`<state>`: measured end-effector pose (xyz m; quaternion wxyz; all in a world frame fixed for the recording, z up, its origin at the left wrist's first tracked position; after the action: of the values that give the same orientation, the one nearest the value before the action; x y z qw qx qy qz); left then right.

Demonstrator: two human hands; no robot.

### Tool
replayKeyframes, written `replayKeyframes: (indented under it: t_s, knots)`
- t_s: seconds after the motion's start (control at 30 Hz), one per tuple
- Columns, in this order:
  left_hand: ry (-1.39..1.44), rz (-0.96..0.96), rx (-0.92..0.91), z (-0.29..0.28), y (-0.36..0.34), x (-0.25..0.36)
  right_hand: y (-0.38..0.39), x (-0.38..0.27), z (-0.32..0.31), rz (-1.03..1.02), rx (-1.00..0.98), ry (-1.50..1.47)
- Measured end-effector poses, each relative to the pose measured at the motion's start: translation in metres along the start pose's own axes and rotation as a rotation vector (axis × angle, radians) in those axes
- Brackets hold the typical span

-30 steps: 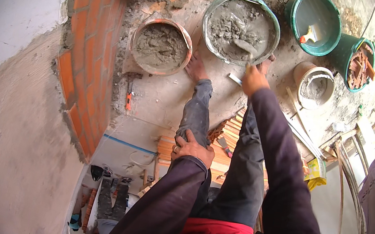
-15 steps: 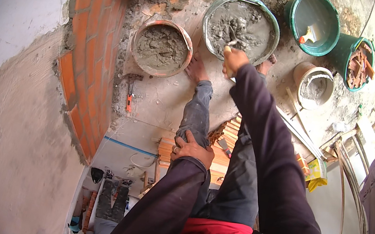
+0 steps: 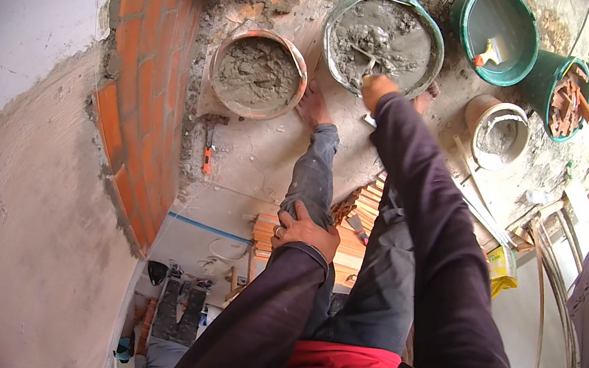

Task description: The person applies mortar to bricks with a trowel and places them on a wall, tapping them with a hammer to align them with a string line.

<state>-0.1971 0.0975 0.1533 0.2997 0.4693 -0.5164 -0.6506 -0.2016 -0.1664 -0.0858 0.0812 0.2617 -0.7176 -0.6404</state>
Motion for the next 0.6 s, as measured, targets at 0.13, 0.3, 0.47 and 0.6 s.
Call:
replayKeyframes:
  t_s: [0.13, 0.3, 0.47, 0.6]
  knots:
    - [0.067, -0.124, -0.051, -0.007, -0.004, -0.031, 0.108, -0.063, -0.005, -0.197, 0.04, -0.168]
    - [0.024, -0.083, -0.05, -0.018, 0.004, -0.024, 0.099, -0.048, 0.049, -0.146, 0.108, -0.061]
    - [0.006, -0.045, -0.109, -0.016, -0.002, -0.016, 0.039, -0.022, -0.008, -0.055, -0.03, -0.063]
    - [0.056, -0.103, -0.093, -0.025, -0.005, -0.047, 0.147, -0.054, -0.004, -0.083, -0.248, -0.654]
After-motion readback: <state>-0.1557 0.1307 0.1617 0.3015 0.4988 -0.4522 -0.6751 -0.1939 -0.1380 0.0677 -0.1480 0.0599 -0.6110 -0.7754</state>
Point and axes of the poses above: each hand's wrist, its own y-axis away from the middle knuckle, its own z-axis out of the palm, x = y × z, the point moved 8 cm from there along -y, towards the middle knuckle, and after that the axes turned 15 degrees about -x, right-handed, at the moved point
